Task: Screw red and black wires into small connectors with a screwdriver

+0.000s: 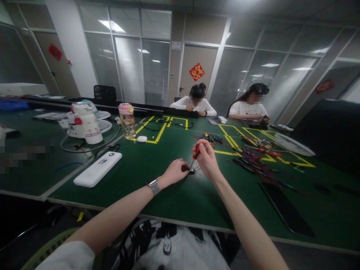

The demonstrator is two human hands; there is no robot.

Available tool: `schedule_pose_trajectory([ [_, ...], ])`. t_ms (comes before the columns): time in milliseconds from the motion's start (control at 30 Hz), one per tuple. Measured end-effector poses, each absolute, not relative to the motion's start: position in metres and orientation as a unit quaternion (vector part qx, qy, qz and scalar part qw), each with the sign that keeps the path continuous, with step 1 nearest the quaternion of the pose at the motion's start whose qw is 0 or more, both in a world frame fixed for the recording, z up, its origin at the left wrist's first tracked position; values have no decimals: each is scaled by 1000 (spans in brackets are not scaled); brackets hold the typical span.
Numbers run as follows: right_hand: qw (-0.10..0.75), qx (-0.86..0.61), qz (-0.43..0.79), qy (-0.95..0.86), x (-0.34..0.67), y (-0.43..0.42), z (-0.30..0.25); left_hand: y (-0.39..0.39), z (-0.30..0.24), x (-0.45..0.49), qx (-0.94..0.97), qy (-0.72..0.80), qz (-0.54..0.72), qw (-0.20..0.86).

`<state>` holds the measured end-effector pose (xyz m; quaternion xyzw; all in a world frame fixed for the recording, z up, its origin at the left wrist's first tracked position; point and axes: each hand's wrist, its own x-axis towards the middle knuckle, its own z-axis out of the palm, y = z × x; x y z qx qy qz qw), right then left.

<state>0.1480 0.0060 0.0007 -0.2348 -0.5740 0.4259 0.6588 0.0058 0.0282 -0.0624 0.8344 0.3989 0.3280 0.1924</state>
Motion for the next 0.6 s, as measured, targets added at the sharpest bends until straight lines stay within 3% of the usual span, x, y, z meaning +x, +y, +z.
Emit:
schedule_pose_trajectory([
  [333,673,-210,438,-558,149,8,0,28,-62,6,832,405,325,197],
  [600,588,-304,227,-715,148,3,-3,30,-65,6,832,412,324,183],
])
